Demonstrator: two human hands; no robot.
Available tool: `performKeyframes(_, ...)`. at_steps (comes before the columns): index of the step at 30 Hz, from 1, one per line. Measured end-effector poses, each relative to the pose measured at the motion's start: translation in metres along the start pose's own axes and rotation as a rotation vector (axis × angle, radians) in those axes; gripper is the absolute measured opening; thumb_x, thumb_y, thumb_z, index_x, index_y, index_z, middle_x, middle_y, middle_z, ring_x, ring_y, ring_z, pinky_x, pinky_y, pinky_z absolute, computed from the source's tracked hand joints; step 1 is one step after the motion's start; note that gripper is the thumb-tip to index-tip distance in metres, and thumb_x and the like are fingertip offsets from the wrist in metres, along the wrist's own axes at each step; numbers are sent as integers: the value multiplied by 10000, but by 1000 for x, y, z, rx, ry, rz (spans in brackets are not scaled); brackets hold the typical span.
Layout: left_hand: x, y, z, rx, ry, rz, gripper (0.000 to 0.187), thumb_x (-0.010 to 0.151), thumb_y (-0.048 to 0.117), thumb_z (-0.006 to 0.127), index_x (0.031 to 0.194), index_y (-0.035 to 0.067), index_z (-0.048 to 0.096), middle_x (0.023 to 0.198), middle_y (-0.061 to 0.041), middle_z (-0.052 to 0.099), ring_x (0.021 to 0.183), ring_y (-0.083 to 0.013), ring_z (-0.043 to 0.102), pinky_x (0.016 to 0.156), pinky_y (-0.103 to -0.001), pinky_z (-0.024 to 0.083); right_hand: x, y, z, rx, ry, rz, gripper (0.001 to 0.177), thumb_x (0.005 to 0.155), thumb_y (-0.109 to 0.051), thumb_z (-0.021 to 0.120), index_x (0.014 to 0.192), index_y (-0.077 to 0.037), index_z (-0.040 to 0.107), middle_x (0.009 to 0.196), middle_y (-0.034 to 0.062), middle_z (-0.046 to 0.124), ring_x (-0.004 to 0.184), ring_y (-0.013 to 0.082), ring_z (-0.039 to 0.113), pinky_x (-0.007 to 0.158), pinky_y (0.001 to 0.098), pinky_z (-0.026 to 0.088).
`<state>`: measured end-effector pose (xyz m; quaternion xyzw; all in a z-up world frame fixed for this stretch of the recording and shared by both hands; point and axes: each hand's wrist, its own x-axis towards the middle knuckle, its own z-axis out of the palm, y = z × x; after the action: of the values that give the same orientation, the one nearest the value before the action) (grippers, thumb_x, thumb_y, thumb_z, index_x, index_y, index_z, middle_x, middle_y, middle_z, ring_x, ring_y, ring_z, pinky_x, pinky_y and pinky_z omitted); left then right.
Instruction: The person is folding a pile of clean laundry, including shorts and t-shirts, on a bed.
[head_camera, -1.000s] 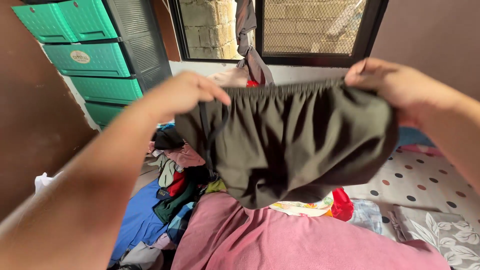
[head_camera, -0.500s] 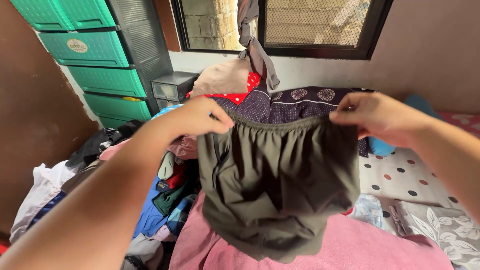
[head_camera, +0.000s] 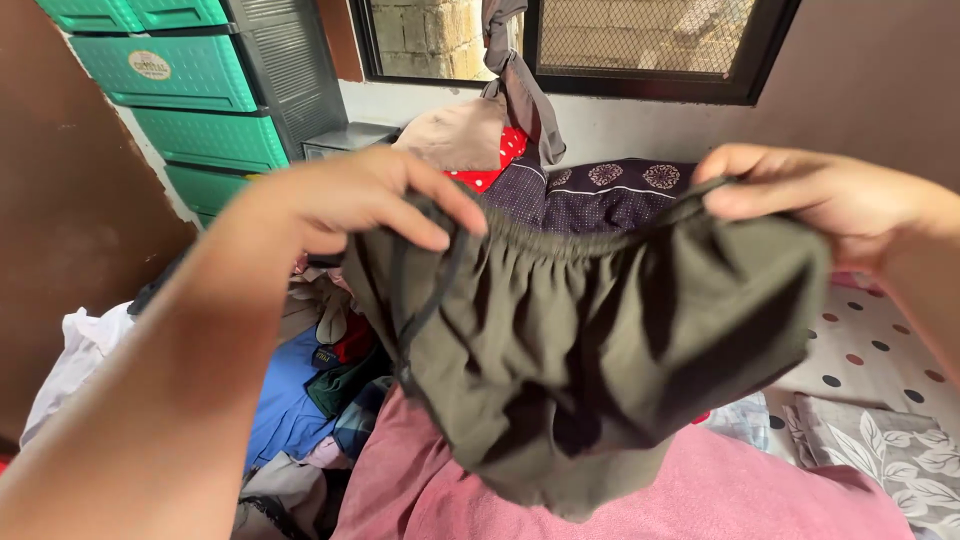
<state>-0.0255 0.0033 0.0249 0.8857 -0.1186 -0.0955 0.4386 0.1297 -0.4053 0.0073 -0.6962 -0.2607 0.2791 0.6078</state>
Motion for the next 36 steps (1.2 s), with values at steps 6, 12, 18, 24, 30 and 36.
performKeyframes(6, 46, -79, 5, 139, 280, 18, 218, 814, 71, 722, 994, 137, 826, 1109, -84, 809, 1000, -171, 753, 911, -303, 557, 32, 39, -7, -266, 228, 26, 252, 916, -140, 772, 1146, -67, 699, 1028, 126, 694, 869, 211, 641, 696, 413, 532)
performKeyframes(12, 80, -55, 65, 573, 938, 426, 124, 785, 142, 709, 823, 70, 802, 981, -163, 688, 921, -344, 686, 818, -441, 553, 49, 9, 54, -79, 645, 134, 183, 914, -89, 691, 1094, -82, 660, 1042, 75, 682, 906, 188, 664, 790, 389, 557)
performKeyframes(18, 62, 39, 133, 324, 850, 377, 546, 816, 579, 764, 830, 33, 788, 940, -179, 657, 864, -334, 679, 799, -438, 541, 54, -13, 91, 294, 290, 48, 223, 975, -159, 587, 1116, 8, 633, 1056, 127, 693, 922, 242, 715, 856, 407, 635)
performKeyframes(24, 92, -23, 128, 326, 888, 401, 356, 827, 358, 784, 825, 3, 757, 912, -157, 669, 851, -313, 674, 764, -418, 524, 42, -7, 105, -259, 195, -168, 479, 805, -14, 696, 1277, -43, 625, 1154, 154, 669, 991, 265, 687, 820, 412, 612)
performKeyframes(30, 64, -12, 118, -9, 581, 595, 210, 892, 191, 726, 974, -1, 750, 931, -109, 671, 857, -253, 670, 787, -362, 507, 23, -21, 129, -653, -5, -236, 861, 598, 25, 856, 1398, -118, 571, 1236, 40, 682, 1108, 129, 629, 956, 318, 503)
performKeyframes(36, 44, -6, 126, 121, 683, 455, 334, 787, 321, 771, 933, 21, 775, 935, -135, 713, 884, -265, 708, 788, -359, 529, 32, -15, 123, -498, -41, -3, 431, 704, -65, 833, 1126, -38, 752, 1055, 42, 786, 978, 136, 681, 931, 323, 532)
